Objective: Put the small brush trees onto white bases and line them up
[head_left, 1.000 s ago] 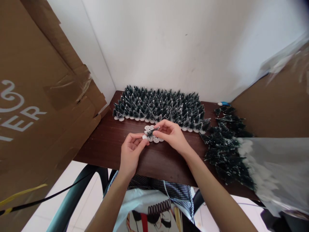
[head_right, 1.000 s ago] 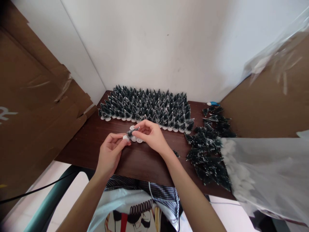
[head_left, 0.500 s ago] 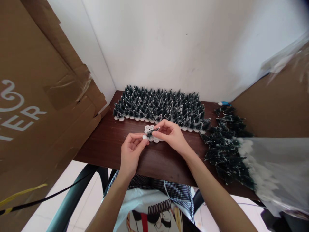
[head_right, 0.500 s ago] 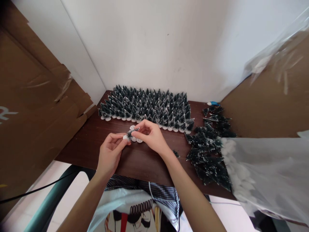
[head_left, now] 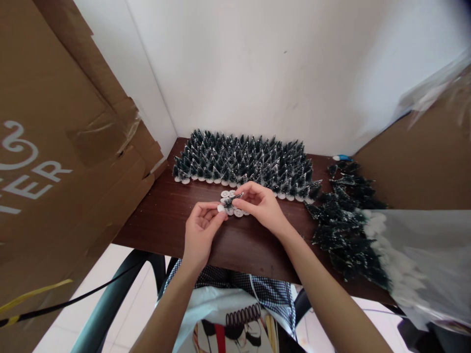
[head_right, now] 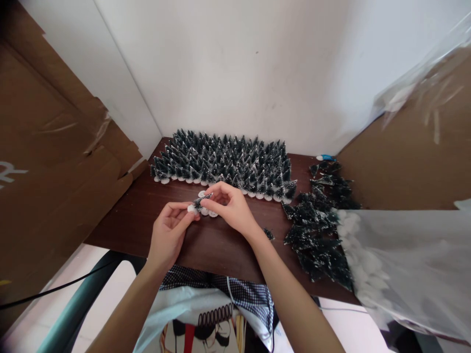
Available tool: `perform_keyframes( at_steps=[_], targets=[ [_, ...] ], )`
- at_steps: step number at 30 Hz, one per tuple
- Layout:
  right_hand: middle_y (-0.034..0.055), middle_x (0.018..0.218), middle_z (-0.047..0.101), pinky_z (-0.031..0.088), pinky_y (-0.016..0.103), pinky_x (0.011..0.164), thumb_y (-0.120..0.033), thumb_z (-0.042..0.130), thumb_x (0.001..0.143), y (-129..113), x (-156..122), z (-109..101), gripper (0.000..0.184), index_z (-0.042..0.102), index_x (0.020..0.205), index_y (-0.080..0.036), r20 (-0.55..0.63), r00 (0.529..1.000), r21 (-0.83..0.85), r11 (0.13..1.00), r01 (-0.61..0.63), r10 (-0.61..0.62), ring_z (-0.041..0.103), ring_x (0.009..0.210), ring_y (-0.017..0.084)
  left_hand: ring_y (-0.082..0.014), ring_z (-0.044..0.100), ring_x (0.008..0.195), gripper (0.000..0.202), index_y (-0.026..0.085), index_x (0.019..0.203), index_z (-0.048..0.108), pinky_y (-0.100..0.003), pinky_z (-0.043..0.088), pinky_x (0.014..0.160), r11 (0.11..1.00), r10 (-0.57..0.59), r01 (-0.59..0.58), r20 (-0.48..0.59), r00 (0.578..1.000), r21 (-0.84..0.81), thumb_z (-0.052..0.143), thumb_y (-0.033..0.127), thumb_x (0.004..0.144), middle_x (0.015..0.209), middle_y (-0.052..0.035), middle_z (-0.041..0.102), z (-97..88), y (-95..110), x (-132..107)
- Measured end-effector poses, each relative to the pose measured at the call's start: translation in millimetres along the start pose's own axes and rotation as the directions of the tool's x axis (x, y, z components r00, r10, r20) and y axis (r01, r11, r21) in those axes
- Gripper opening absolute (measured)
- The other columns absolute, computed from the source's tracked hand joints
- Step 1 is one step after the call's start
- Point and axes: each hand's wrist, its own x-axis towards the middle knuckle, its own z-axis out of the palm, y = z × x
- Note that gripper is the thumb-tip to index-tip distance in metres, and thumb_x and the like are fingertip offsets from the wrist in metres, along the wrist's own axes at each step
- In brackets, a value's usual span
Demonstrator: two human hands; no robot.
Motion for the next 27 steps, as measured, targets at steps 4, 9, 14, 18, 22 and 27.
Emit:
perform_keyframes(
  at_steps=[4, 9, 14, 18, 22, 27],
  targets=[
    [-0.0010, 0.075, 0.066, 0.048, 0.026, 0.062, -0.042, 0.082, 0.076, 0.6, -0.5, 0.9, 0.029, 0.068, 0.090, -0.022, -0.007, 1.000, -0.003, 1.000, 0.008, -0.008, 0.061, 0.068, 0.013, -0.0147, 0.067, 0.086, 0.032, 0.019, 0.096, 0.062, -0.031, 0.056, 0.084, 1.000, -0.010, 0.009, -0.011, 1.000, -0.025, 0.084, 0.026, 0.075, 0.099, -0.0036, 0.069, 0.3, -0.4, -0.3],
    [-0.0005, 0.076, 0.067, 0.049, 0.026, 0.063, -0.041, 0.077, 0.081, -0.2, -1.3, 1.0, 0.024, 0.070, 0.093, -0.022, -0.008, 1.000, -0.009, 1.000, 0.024, -0.024, 0.061, 0.068, 0.013, -0.0142, 0.067, 0.088, 0.043, 0.022, 0.107, 0.057, -0.030, 0.055, 0.086, 1.000, -0.014, 0.013, -0.029, 0.999, -0.019, 0.084, 0.025, 0.074, 0.102, -0.0028, 0.068, -0.5, -1.7, -1.4],
    [0.0019, 0.081, 0.070, 0.055, 0.030, 0.074, -0.046, 0.066, 0.091, -4.0, -1.7, -0.3, 0.027, 0.077, 0.100, -0.022, 0.021, 0.999, -0.049, 0.998, 0.033, -0.032, 0.065, 0.074, 0.015, -0.0139, 0.067, 0.089, 0.050, 0.025, 0.114, 0.057, -0.027, 0.055, 0.084, 0.996, 0.032, -0.034, 0.017, 0.999, 0.083, 0.083, 0.020, 0.072, 0.096, 0.0002, 0.064, -0.2, 0.2, -3.2],
    [0.0027, 0.087, 0.070, 0.055, 0.030, 0.075, -0.043, 0.067, 0.090, -4.9, -2.0, 0.5, 0.024, 0.079, 0.097, -0.023, 0.026, 0.998, -0.067, 0.996, 0.063, -0.061, 0.065, 0.077, 0.015, -0.0134, 0.066, 0.085, 0.059, 0.028, 0.127, 0.057, -0.025, 0.055, 0.082, 0.971, 0.084, -0.096, 0.061, 0.995, 0.221, 0.081, 0.020, 0.074, 0.097, -0.0001, 0.063, -3.6, 6.0, -3.3],
    [0.0009, 0.084, 0.068, 0.054, 0.029, 0.073, -0.036, 0.070, 0.088, -4.1, -2.5, 1.6, 0.023, 0.076, 0.108, -0.024, 0.023, 0.998, -0.042, 0.997, 0.064, -0.063, 0.064, 0.075, 0.014, -0.0153, 0.066, 0.089, 0.065, 0.030, 0.140, 0.051, -0.031, 0.056, 0.086, 0.880, 0.137, -0.181, 0.131, 0.982, 0.438, 0.075, 0.022, 0.080, 0.101, -0.0014, 0.064, -10.5, 12.8, -1.1],
    [0.0011, 0.087, 0.069, 0.054, 0.029, 0.075, -0.030, 0.070, 0.088, -2.6, -4.1, 3.2, 0.026, 0.069, 0.113, -0.023, 0.115, 0.990, -0.003, 0.996, 0.088, -0.087, 0.065, 0.079, 0.014, -0.0159, 0.064, 0.089, 0.056, 0.029, 0.137, 0.054, -0.035, 0.053, 0.090, 0.711, 0.183, -0.262, 0.188, 0.965, 0.653, 0.068, 0.020, 0.084, 0.104, -0.0019, 0.068, -13.6, 19.9, 2.0]
  ],
)
